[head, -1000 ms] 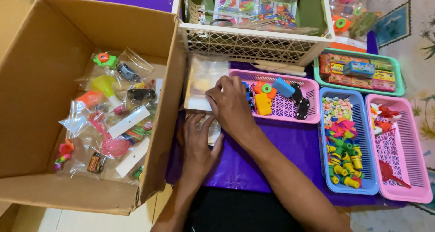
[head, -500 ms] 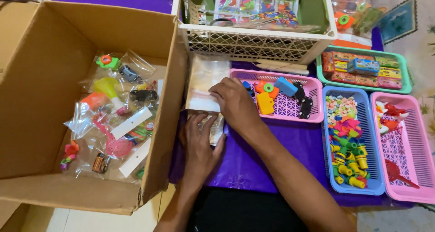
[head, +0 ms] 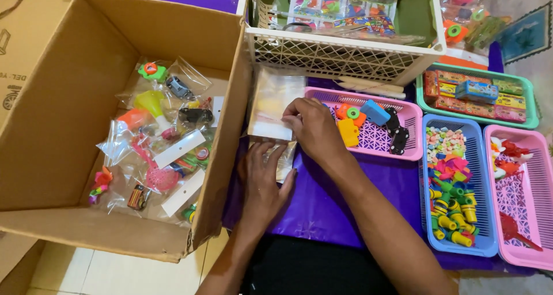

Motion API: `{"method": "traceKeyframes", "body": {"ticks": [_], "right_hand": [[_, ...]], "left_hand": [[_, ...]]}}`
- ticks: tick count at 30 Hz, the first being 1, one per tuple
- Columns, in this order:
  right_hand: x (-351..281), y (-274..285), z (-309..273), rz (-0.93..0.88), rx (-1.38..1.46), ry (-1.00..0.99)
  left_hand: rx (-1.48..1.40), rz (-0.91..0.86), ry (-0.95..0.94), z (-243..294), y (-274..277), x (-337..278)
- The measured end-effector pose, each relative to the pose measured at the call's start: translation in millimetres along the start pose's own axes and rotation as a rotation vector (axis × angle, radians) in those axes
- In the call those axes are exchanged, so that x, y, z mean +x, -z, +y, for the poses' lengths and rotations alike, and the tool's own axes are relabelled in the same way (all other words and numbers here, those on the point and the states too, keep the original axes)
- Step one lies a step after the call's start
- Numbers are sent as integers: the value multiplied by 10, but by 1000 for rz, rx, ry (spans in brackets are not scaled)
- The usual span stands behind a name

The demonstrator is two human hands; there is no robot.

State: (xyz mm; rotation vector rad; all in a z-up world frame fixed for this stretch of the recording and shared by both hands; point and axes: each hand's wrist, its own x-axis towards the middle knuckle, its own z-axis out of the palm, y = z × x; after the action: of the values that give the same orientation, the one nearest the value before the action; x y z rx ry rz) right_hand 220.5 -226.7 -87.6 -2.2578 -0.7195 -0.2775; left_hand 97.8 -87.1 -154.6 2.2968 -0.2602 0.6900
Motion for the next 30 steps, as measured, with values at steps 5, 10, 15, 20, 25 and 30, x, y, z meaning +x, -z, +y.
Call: {"method": "traceKeyframes", "body": {"ticks": [5, 10, 15, 20, 25, 30], "right_hand": [[35, 31, -64, 11, -2, 13], [64, 72, -116, 11, 8, 3], [82, 108, -132, 6, 160, -136], [117, 107, -86, -8, 225, -216], [135, 166, -84, -38, 281, -237], [142, 291, -203, -25, 258, -160]], "left_hand": [[27, -9, 2, 0, -6, -10], [35, -23, 16, 9, 9, -8], [5, 2, 8, 117, 102, 39], [167, 37, 11, 350, 235, 119], [246, 37, 2, 421, 207, 288], [335, -6, 43, 422, 95, 469]]}}
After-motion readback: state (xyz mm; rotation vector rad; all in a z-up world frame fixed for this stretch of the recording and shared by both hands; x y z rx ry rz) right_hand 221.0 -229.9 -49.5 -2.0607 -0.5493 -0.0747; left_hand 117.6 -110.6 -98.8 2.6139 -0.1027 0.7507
